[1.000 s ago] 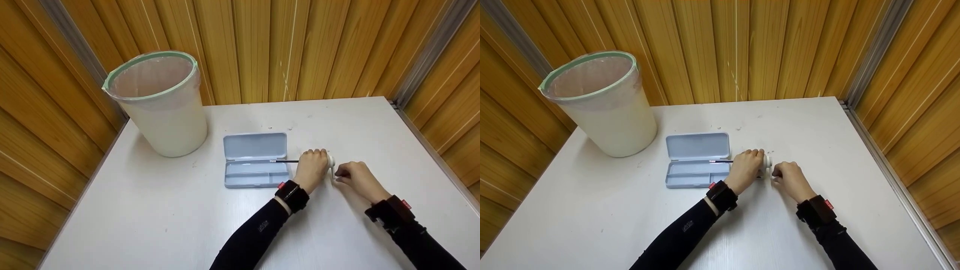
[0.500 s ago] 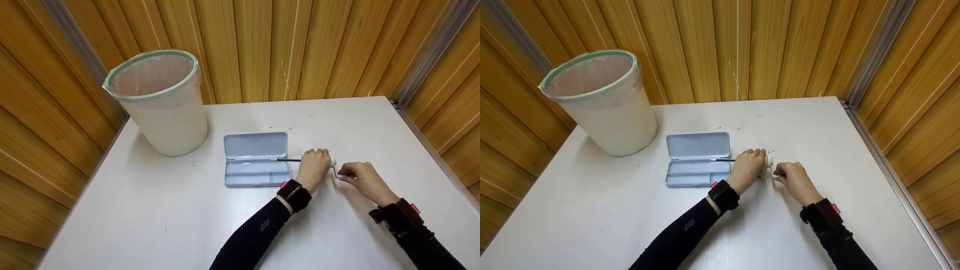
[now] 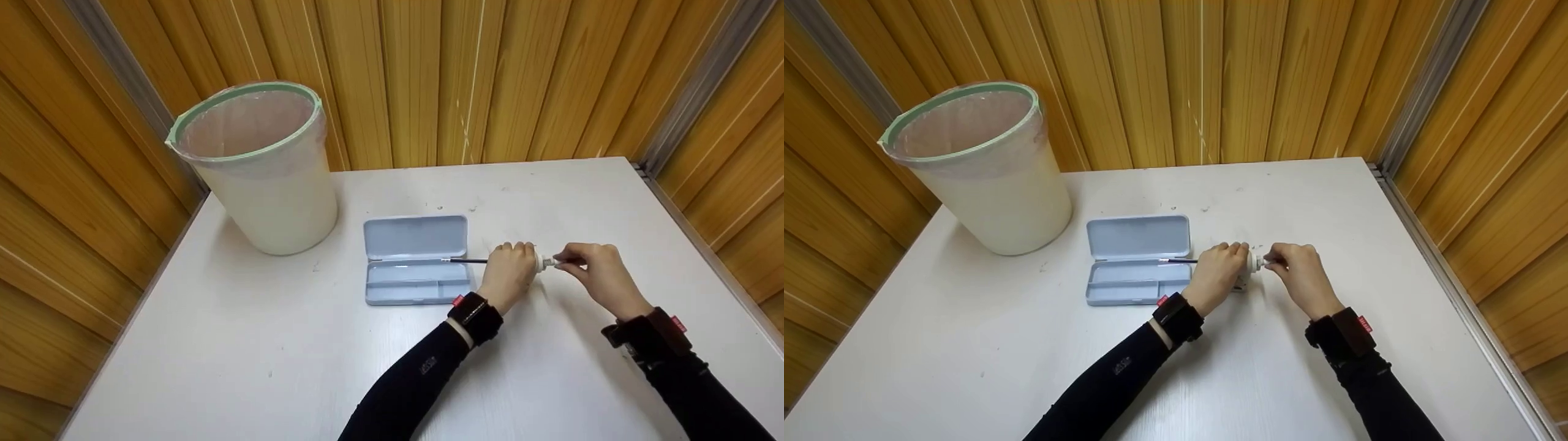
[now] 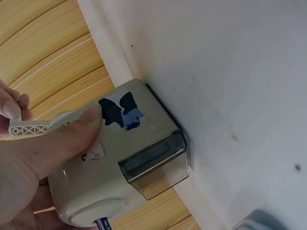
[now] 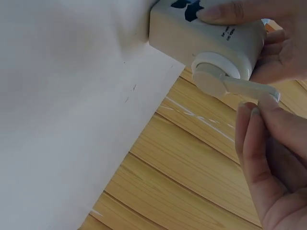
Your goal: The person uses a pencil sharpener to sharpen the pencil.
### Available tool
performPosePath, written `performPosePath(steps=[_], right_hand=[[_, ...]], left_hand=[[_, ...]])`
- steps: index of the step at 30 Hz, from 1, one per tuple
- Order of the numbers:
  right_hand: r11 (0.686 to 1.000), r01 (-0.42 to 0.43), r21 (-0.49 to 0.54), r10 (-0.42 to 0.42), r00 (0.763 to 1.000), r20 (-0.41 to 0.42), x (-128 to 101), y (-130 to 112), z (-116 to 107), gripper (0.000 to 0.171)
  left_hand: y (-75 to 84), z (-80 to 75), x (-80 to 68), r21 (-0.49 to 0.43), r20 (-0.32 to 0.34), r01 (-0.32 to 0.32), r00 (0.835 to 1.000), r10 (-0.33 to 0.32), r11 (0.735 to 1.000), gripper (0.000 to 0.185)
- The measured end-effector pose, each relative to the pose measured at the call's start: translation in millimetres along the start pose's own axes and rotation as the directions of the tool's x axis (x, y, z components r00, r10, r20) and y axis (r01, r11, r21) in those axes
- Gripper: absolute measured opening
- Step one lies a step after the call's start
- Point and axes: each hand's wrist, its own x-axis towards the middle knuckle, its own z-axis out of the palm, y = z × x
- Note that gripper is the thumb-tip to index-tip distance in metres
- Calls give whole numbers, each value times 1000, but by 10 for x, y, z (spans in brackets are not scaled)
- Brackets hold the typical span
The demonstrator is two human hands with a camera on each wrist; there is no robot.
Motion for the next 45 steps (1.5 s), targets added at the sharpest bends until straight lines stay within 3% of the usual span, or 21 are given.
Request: performPosePath(steps=[12, 22, 37, 45], right_hand=[[1000, 17, -25, -20, 993, -113, 122, 74, 90, 11], [996, 20, -83, -34, 986, -162, 242, 187, 263, 9], [991, -112, -77, 113, 994, 9, 326, 393, 460, 7], [990, -112, -85, 118, 990, 74, 368, 395, 461, 5]], left_hand=[[-46, 48, -20, -14, -70, -28, 997, 27, 1000, 20], [-82, 37, -20, -28, -23, -51, 998, 51, 998, 28], [-59, 63, -29, -12, 8, -77, 997, 77, 997, 35], [-88, 59, -32, -10, -1, -70, 998, 70, 997, 35]])
